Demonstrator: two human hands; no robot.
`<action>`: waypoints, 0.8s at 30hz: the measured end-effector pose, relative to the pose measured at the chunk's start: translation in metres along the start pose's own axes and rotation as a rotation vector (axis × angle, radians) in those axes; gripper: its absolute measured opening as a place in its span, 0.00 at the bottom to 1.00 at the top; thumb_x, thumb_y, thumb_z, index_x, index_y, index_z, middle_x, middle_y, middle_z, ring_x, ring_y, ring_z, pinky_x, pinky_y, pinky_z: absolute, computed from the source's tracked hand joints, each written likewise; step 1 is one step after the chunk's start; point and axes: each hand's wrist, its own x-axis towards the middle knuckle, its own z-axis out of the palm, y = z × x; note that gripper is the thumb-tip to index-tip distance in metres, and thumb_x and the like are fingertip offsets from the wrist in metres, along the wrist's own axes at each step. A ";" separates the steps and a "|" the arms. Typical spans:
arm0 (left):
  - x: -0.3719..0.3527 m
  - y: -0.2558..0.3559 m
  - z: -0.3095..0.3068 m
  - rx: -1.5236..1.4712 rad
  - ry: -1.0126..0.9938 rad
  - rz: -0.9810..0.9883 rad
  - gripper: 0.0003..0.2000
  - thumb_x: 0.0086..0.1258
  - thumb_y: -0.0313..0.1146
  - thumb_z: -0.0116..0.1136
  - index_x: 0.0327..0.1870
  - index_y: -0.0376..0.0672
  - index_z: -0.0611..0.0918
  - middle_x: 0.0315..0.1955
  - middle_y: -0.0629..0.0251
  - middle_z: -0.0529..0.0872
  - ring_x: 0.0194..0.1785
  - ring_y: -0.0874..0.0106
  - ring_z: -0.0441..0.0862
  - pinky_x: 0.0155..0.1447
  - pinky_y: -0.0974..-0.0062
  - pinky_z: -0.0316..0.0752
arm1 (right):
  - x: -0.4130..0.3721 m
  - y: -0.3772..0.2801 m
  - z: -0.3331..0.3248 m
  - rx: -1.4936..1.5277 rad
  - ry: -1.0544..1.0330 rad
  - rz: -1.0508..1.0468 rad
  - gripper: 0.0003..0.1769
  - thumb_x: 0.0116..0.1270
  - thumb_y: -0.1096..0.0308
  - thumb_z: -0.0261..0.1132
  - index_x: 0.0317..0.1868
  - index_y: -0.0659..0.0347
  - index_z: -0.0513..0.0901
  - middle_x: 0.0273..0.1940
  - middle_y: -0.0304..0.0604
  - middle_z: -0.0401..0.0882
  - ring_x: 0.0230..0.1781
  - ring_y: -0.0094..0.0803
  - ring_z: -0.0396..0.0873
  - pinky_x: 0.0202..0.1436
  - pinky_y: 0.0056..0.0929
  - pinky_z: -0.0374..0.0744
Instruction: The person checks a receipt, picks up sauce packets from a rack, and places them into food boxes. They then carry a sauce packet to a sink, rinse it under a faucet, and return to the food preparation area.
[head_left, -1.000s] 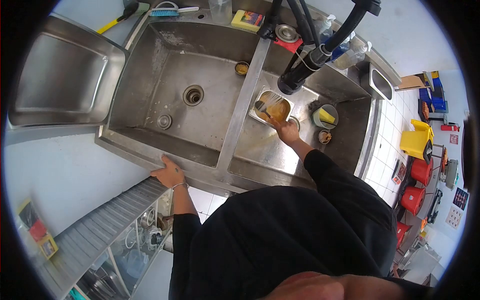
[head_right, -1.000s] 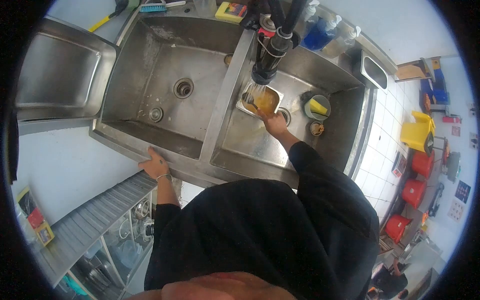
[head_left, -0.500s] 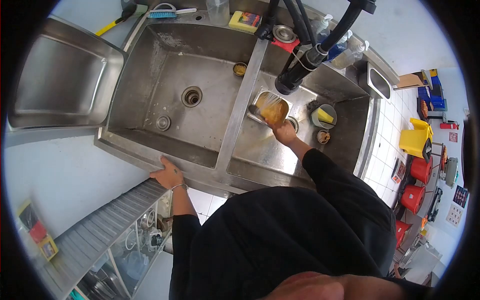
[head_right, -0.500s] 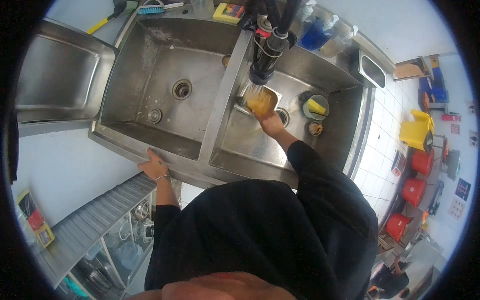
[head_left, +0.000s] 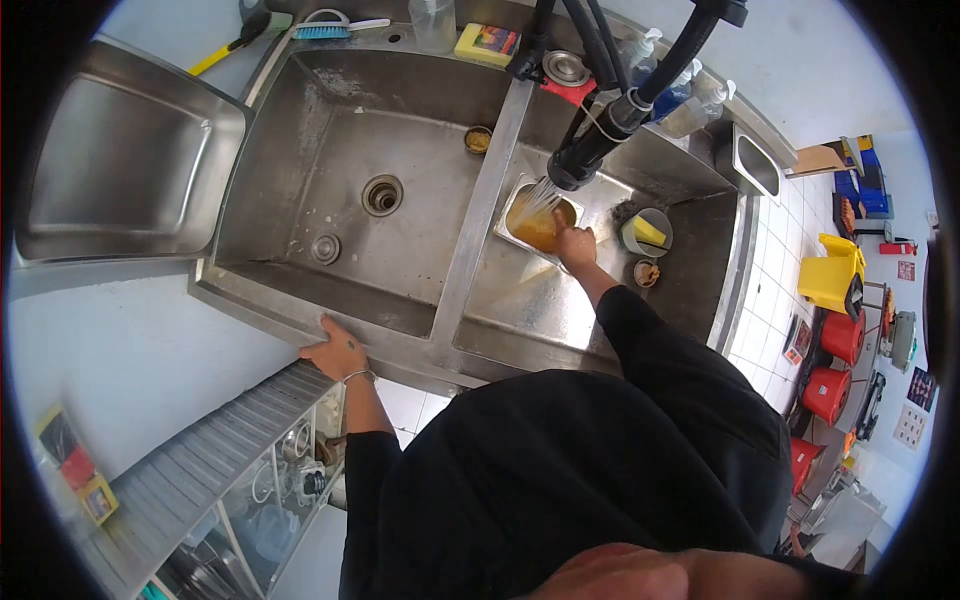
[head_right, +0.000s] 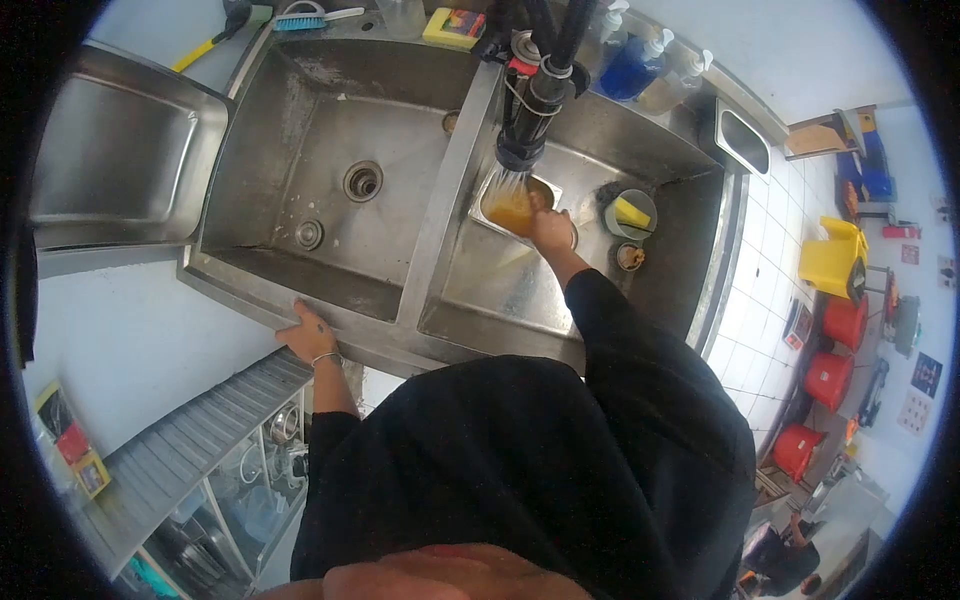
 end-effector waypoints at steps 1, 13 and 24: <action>0.001 0.000 0.000 0.001 0.000 -0.003 0.36 0.65 0.55 0.56 0.52 0.23 0.62 0.42 0.28 0.78 0.48 0.39 0.79 0.52 0.53 0.73 | 0.002 -0.002 -0.003 -0.013 -0.045 -0.056 0.31 0.64 0.65 0.56 0.69 0.51 0.67 0.29 0.45 0.85 0.29 0.41 0.85 0.44 0.41 0.76; 0.005 -0.007 0.004 -0.008 -0.025 0.001 0.37 0.65 0.56 0.56 0.52 0.22 0.62 0.43 0.27 0.78 0.48 0.38 0.78 0.54 0.53 0.72 | 0.002 -0.009 -0.017 0.013 -0.051 -0.095 0.26 0.64 0.65 0.55 0.64 0.46 0.72 0.26 0.45 0.85 0.27 0.41 0.84 0.41 0.44 0.76; 0.004 -0.006 0.002 0.004 -0.028 -0.008 0.38 0.64 0.57 0.55 0.52 0.22 0.62 0.43 0.26 0.78 0.48 0.37 0.78 0.54 0.52 0.71 | 0.001 0.007 0.001 0.254 -0.253 0.137 0.19 0.60 0.63 0.59 0.52 0.49 0.83 0.36 0.51 0.85 0.37 0.46 0.85 0.47 0.43 0.80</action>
